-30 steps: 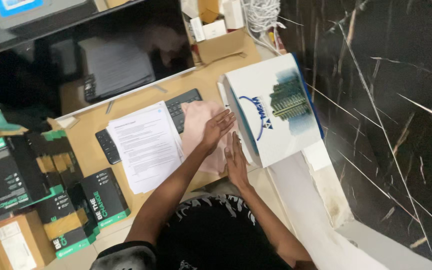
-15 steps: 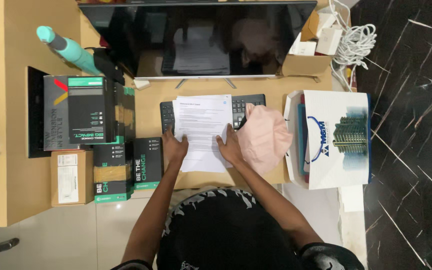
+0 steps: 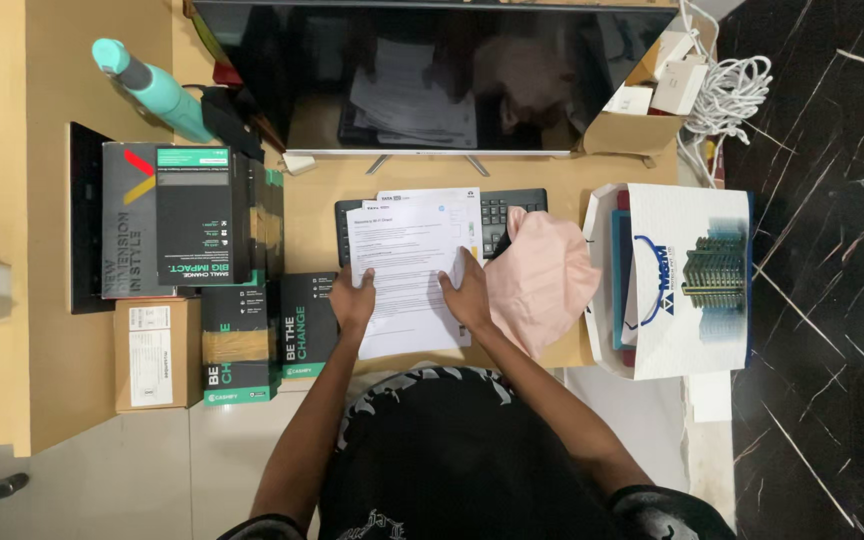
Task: The person packs papers into a bag, places a strap into a desk drawer, and moves an award plaque to an upper shelf.
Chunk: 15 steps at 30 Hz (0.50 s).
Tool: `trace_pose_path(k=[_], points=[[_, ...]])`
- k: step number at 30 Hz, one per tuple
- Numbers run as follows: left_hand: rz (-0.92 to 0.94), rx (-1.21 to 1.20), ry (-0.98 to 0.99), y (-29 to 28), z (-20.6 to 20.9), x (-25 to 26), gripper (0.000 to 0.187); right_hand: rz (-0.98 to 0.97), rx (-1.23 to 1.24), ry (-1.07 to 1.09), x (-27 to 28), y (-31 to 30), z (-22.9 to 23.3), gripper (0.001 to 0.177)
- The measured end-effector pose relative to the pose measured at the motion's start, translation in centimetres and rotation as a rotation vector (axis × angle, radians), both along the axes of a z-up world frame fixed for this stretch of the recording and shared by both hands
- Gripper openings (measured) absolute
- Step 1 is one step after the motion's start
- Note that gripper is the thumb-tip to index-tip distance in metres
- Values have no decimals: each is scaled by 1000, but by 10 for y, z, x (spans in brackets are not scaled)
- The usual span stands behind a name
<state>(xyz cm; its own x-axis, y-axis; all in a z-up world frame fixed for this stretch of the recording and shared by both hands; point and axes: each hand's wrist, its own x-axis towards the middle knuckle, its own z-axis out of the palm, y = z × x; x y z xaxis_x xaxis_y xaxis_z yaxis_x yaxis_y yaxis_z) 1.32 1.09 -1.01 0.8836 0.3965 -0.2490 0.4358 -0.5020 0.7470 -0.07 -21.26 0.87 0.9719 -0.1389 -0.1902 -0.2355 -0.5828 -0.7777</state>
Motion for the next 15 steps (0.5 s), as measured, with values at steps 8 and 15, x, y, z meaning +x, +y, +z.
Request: trace_pose_path(k=[8, 15], points=[[8, -115, -133, -14, 21, 0, 24, -110, 130, -5, -1, -13, -20, 71], [-137, -473, -293, -16, 29, 5, 26, -284, 487, 81, 13, -23, -2, 91]])
